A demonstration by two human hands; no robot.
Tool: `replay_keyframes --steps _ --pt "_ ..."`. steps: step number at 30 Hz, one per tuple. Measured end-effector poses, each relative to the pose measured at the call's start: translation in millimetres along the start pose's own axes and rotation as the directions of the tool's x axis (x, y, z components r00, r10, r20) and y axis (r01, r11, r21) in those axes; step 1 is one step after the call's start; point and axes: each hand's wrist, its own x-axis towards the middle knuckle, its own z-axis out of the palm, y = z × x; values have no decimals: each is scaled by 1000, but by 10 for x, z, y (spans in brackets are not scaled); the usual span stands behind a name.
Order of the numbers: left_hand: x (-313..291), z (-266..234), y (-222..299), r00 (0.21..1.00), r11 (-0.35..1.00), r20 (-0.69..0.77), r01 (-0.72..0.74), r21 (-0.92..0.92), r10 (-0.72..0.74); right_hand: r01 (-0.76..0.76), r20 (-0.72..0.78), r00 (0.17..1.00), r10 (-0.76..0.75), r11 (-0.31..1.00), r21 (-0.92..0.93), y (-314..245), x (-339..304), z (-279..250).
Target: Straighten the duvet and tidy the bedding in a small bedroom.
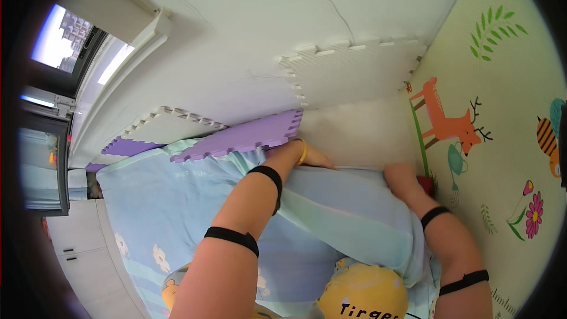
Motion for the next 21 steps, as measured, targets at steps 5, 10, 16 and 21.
replay_keyframes --steps 5,10,16,21 --pt "320 199 370 672 476 -409 96 874 617 -112 79 991 106 991 68 -219 -205 355" --pt "800 596 46 677 446 -447 191 874 585 -179 198 968 154 977 113 -272 -220 311" --pt "327 618 25 808 821 -385 -199 535 447 -447 109 889 445 895 -13 464 -171 350" --pt "125 573 125 909 721 -340 65 689 242 -435 278 838 470 882 -181 416 -146 86"
